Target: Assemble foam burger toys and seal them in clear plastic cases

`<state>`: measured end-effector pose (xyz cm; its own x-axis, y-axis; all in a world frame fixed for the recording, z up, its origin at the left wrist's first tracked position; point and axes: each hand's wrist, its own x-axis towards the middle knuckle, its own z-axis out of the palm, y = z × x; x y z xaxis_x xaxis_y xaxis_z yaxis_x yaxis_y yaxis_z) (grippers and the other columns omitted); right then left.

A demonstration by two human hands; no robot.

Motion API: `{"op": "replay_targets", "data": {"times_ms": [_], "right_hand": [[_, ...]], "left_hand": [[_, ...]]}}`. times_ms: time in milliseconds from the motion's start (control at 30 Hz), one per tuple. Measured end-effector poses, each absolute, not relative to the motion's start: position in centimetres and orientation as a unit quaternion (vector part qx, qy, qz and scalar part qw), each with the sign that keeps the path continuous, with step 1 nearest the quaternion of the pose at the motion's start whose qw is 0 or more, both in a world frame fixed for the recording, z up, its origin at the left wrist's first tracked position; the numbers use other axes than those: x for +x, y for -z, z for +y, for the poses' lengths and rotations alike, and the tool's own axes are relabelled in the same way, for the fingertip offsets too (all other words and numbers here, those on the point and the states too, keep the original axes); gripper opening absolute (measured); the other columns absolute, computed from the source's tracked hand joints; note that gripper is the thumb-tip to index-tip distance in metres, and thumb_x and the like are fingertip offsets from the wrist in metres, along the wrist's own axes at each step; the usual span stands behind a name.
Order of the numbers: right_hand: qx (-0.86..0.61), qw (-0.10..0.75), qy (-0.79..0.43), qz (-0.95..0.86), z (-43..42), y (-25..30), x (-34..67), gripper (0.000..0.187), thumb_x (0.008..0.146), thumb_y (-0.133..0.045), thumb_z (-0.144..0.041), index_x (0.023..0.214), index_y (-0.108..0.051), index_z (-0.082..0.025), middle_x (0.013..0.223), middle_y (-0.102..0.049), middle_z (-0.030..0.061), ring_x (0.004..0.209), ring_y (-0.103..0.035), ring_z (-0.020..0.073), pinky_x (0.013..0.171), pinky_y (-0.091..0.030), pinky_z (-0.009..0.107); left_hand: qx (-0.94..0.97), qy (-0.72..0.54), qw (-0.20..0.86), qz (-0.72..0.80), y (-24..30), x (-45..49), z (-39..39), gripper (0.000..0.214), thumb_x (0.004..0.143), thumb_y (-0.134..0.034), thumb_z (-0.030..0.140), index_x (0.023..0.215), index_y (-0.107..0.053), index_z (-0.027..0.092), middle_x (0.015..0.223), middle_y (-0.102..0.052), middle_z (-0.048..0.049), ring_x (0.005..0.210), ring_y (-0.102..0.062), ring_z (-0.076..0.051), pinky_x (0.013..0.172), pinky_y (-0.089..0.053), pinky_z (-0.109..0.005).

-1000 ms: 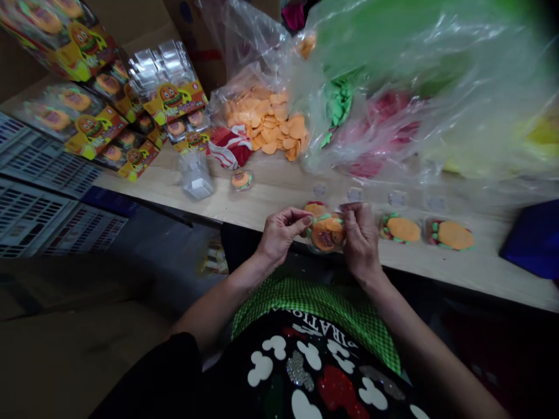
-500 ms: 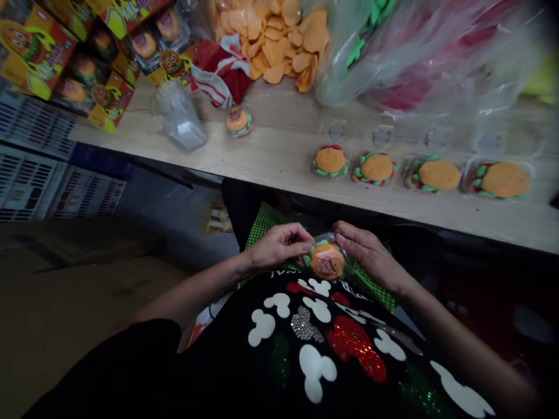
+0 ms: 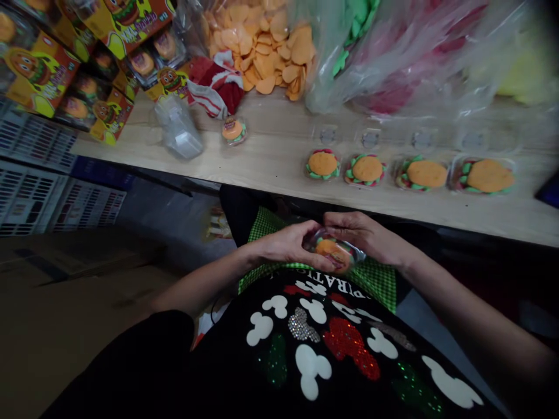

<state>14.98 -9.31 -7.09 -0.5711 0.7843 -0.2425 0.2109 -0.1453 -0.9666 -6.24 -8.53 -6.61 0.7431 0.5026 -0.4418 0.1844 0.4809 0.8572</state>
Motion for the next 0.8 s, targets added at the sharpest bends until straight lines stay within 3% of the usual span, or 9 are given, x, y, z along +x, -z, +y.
{"op": "replay_targets", "data": {"times_ms": [100,167,433,633,800], "right_hand": [[-0.388,0.203,-0.611,-0.659,-9.4,7.1,14.4,0.041,0.097,-0.048,-0.053,0.072,-0.051,-0.021,0.072,-0.048,0.0001,0.066,-0.042,0.0148,0.060,-0.036,0.029],[-0.396,0.207,-0.588,-0.674,-9.6,7.1,14.5,0.040,0.099,-0.046,-0.052,0.073,-0.049,-0.021,0.072,-0.047,-0.0008,0.065,-0.040,0.0143,0.059,-0.035,0.029],[-0.515,0.272,-0.537,-0.610,-10.1,6.2,16.8,0.037,0.097,-0.049,-0.056,0.082,-0.052,-0.022,0.080,-0.053,-0.0009,0.075,-0.048,0.0167,0.067,-0.040,0.029],[-0.504,0.410,-0.569,-0.504,-8.8,6.8,15.8,0.042,0.090,-0.062,-0.054,0.071,-0.044,-0.021,0.067,-0.041,-0.0036,0.062,-0.036,0.0130,0.056,-0.031,0.026],[-0.525,0.480,-0.531,-0.460,-8.2,7.0,14.1,0.045,0.088,-0.060,-0.062,0.072,-0.045,-0.023,0.068,-0.042,-0.0028,0.061,-0.035,0.0137,0.054,-0.030,0.027]], "left_hand": [[0.492,-0.117,0.814,0.286,7.3,-5.5,-8.9,0.051,0.068,-0.088,0.031,0.113,-0.066,0.018,0.113,-0.069,-0.0116,0.104,-0.067,-0.024,0.091,-0.053,-0.039],[0.485,-0.130,0.818,0.281,7.5,-5.4,-9.1,0.047,0.070,-0.086,0.028,0.112,-0.066,0.017,0.113,-0.069,-0.0110,0.106,-0.066,-0.023,0.094,-0.052,-0.039],[0.410,-0.239,0.786,0.396,5.6,-5.5,-7.9,0.055,0.071,-0.085,0.033,0.117,-0.057,0.021,0.104,-0.065,-0.0062,0.082,-0.066,-0.016,0.060,-0.055,-0.023],[0.412,-0.319,0.760,0.388,4.9,-3.7,-7.0,0.053,0.066,-0.088,0.032,0.110,-0.061,0.023,0.103,-0.067,-0.0030,0.078,-0.066,-0.014,0.060,-0.055,-0.022],[0.375,-0.470,0.697,0.391,4.7,-1.5,-5.8,0.045,0.065,-0.089,0.029,0.103,-0.065,0.021,0.099,-0.069,-0.0006,0.083,-0.065,-0.011,0.078,-0.055,-0.024]]}}
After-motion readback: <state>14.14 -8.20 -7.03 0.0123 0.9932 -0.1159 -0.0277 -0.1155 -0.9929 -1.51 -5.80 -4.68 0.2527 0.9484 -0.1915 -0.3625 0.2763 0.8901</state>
